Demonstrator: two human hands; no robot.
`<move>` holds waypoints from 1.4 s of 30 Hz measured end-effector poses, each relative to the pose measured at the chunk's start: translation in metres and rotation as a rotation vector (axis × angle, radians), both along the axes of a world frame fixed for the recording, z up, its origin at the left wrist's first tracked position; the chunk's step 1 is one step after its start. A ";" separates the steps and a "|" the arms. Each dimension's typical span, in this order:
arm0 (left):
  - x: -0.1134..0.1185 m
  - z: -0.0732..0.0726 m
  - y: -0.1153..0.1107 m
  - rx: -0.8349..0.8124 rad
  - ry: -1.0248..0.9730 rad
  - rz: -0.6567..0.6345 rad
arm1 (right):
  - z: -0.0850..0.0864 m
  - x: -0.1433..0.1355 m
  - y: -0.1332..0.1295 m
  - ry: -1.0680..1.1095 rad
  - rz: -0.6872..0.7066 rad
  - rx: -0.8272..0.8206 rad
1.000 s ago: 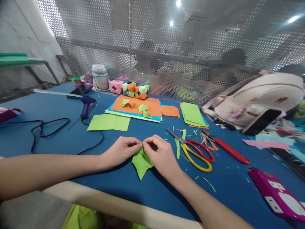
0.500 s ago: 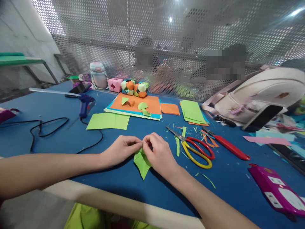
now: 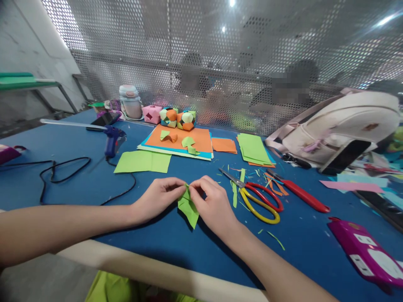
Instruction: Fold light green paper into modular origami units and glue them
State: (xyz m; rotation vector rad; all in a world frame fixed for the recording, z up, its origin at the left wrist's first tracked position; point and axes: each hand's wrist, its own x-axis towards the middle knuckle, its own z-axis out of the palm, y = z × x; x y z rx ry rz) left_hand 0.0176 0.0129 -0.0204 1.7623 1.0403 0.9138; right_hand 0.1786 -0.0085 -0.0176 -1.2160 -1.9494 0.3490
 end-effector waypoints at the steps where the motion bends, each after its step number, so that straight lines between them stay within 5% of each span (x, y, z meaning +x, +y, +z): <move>1: 0.000 0.000 0.000 -0.002 -0.008 0.002 | 0.000 0.000 0.000 -0.004 -0.003 0.009; 25: 0.001 0.001 -0.002 0.079 -0.005 0.028 | -0.002 -0.005 -0.002 -0.046 -0.006 0.038; 35: 0.000 -0.002 -0.002 -0.176 -0.143 -0.028 | 0.000 -0.002 0.000 0.050 -0.005 -0.024; 42: 0.000 0.000 -0.002 -0.055 -0.038 -0.002 | -0.003 -0.002 -0.001 -0.015 0.015 0.018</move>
